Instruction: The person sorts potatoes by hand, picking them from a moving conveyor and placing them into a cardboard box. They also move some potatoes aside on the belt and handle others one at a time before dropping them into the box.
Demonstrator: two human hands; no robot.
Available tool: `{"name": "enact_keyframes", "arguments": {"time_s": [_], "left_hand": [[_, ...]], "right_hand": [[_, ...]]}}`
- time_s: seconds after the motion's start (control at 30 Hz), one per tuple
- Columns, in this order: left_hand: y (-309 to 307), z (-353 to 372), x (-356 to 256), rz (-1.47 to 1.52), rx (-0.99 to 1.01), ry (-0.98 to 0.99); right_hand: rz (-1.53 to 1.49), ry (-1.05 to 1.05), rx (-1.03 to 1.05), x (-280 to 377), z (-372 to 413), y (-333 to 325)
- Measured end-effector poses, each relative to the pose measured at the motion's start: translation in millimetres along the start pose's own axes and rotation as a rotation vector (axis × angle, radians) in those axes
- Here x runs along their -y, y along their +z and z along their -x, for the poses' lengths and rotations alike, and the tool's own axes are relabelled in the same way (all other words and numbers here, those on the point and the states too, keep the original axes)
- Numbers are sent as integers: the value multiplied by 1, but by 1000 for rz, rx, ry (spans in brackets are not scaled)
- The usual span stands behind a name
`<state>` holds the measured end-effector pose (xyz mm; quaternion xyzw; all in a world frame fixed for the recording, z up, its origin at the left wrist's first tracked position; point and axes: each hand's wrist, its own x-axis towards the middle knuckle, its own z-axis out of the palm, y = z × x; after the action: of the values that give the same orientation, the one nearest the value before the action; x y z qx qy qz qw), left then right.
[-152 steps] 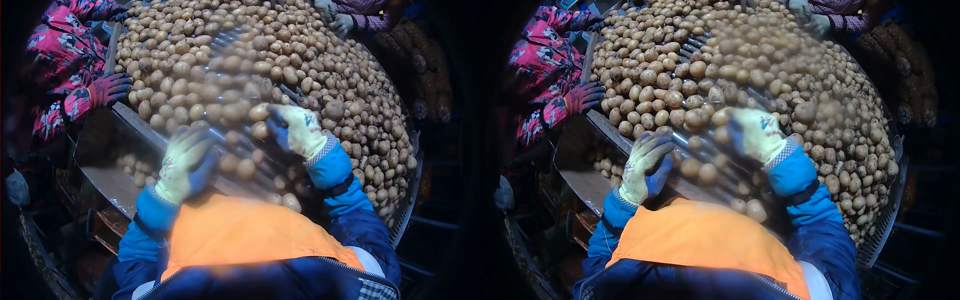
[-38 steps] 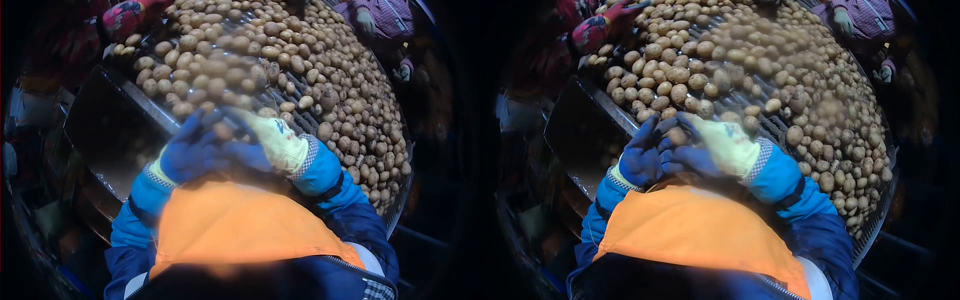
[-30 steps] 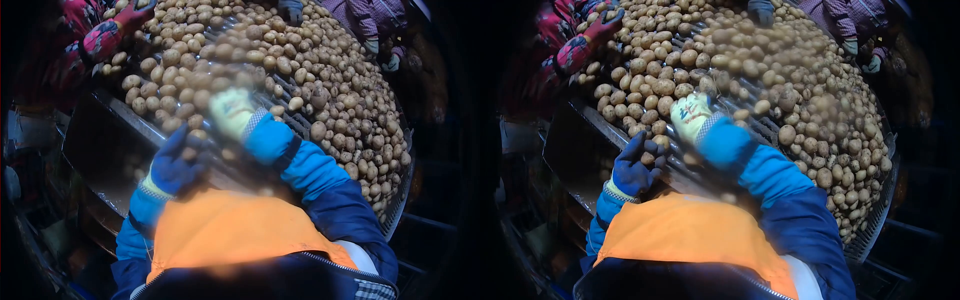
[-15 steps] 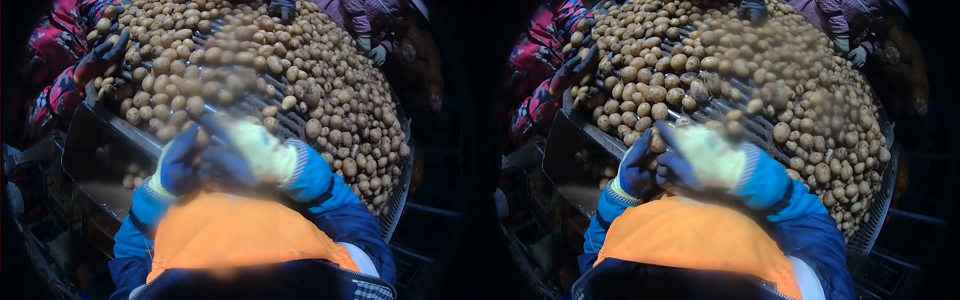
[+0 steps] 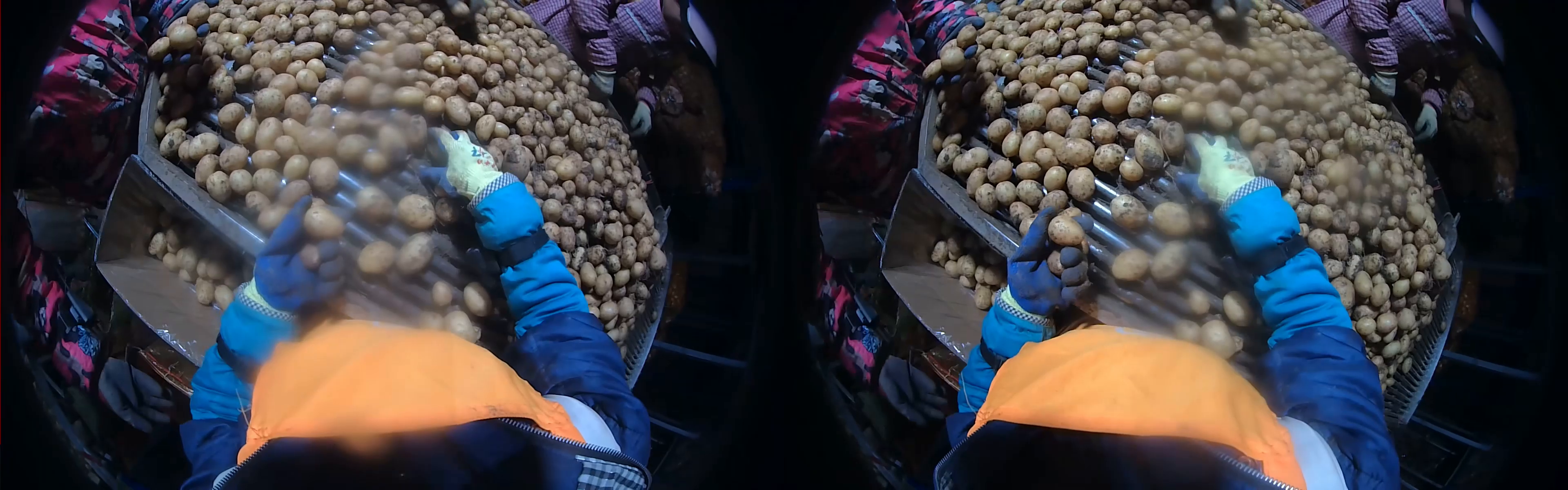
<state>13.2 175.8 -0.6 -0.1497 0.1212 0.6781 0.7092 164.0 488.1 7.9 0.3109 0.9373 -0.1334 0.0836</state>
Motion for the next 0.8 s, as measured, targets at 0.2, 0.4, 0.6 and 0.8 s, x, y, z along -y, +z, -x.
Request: {"name": "enact_keyframes", "arguments": {"time_s": [0.2, 0.4, 0.6, 0.8], "left_hand": [[-42, -5, 2, -194, 276, 153], [-6, 0, 6, -127, 7, 158], [-7, -2, 4, -82, 15, 116], [-12, 0, 0, -114, -6, 144]], "right_hand": [[-131, -98, -214, 4, 55, 18], [-222, -71, -251, 15, 86, 26], [-877, 38, -101, -23, 73, 18], [-1807, 65, -4, 1, 91, -25]]}}
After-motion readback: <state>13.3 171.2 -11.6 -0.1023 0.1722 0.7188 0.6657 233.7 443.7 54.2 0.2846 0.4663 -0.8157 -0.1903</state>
